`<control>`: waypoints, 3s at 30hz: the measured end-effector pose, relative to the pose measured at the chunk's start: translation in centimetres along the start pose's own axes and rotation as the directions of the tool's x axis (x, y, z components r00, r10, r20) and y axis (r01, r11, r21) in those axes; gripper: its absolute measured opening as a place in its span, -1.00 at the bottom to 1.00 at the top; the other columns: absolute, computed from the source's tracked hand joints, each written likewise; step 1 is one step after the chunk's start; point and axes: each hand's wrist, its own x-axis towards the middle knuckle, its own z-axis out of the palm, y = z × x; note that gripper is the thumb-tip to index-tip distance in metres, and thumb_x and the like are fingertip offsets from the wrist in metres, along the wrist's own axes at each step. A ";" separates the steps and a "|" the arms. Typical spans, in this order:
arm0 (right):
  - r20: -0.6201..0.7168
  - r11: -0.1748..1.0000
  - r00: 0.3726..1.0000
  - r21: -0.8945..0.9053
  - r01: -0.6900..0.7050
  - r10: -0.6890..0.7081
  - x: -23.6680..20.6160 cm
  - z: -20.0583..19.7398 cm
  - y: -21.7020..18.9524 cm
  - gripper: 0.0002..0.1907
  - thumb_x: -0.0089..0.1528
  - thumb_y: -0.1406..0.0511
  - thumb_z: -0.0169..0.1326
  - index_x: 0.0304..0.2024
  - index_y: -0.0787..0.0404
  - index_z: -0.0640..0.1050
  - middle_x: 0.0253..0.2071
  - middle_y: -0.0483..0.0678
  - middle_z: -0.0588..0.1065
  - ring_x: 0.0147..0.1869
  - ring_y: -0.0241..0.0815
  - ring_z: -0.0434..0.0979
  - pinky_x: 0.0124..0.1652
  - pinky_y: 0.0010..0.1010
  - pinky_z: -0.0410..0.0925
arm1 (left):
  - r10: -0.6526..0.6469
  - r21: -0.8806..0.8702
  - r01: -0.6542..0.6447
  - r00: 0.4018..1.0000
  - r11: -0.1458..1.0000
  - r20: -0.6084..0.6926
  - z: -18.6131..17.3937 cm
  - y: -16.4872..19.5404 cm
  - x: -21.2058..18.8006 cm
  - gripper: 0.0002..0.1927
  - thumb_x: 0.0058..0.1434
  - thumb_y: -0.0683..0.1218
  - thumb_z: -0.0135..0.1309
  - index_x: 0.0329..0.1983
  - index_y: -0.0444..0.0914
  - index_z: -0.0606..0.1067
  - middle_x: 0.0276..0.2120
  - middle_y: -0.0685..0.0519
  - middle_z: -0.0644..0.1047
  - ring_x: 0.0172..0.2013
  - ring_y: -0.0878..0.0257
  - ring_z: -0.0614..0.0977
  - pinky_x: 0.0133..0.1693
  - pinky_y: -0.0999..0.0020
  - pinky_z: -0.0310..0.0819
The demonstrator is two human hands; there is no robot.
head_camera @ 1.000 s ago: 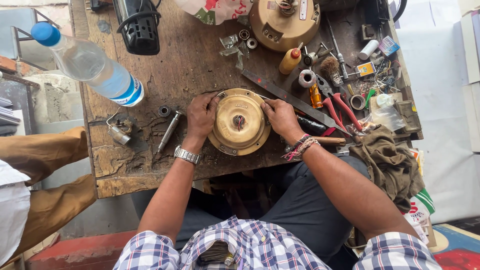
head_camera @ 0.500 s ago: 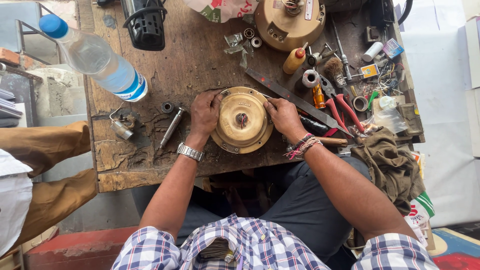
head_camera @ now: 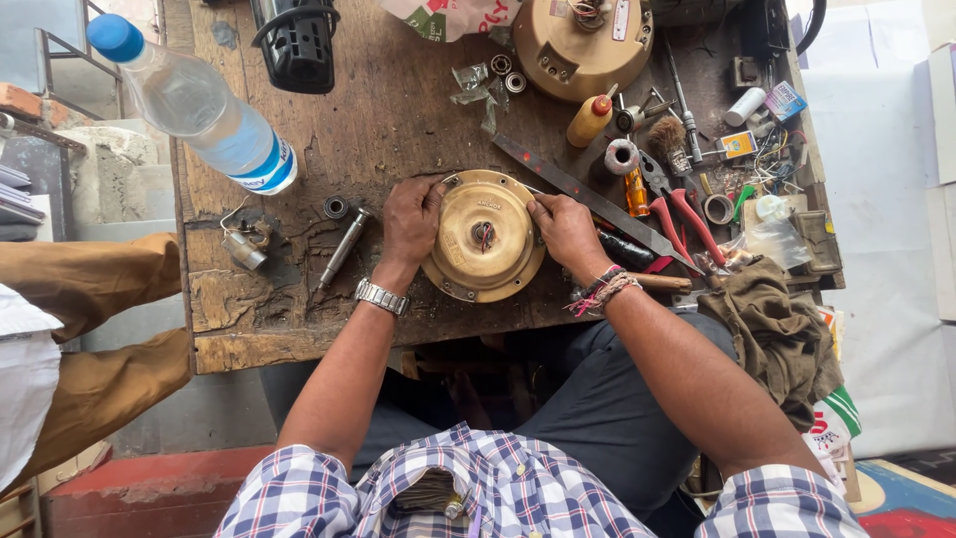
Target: The person assembles a circular electrical component by inserting a rotor into a housing, applying lubricant, and securing a cover plate with a hammer. They use a file, lubricant bottle, and hammer to complete the assembly.
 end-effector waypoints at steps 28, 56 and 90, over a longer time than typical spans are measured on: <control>-0.032 0.910 0.974 -0.365 0.196 -0.222 -2.5 -3.7 -3.8 -0.64 0.27 0.09 0.19 0.02 0.10 0.66 -0.11 0.04 0.53 0.01 0.11 0.54 -0.05 -0.07 0.38 | 0.054 0.662 0.028 0.993 0.749 -0.103 -18.8 -3.0 -4.2 -0.90 0.26 -0.08 0.31 -0.18 -0.13 0.68 0.01 -0.04 0.60 0.05 0.05 0.47 0.07 0.11 0.33; -0.265 0.755 0.738 0.055 0.654 -0.620 -3.2 -5.6 -5.2 -0.73 0.25 0.50 0.21 0.01 0.28 0.63 -0.09 0.01 0.58 -0.07 -0.13 0.65 -0.10 -0.40 0.50 | 0.110 -0.527 0.225 0.841 0.819 0.530 -2.7 12.6 5.6 -0.68 0.25 -0.22 0.24 0.03 -0.35 0.44 -0.19 -0.02 0.62 -0.18 0.31 0.64 -0.14 0.42 0.61; -0.021 0.596 0.684 -0.511 0.619 -0.729 4.5 0.3 -0.9 -0.95 0.20 0.38 0.11 -0.29 0.19 0.58 -0.24 0.01 0.48 -0.11 0.00 0.52 -0.05 -0.24 0.43 | 0.113 0.374 -0.207 0.960 0.904 0.257 -0.1 6.0 -5.6 0.29 -0.13 0.45 0.29 0.51 -0.25 0.02 0.47 -0.17 0.08 0.49 -0.13 -0.04 0.38 -0.25 -0.28</control>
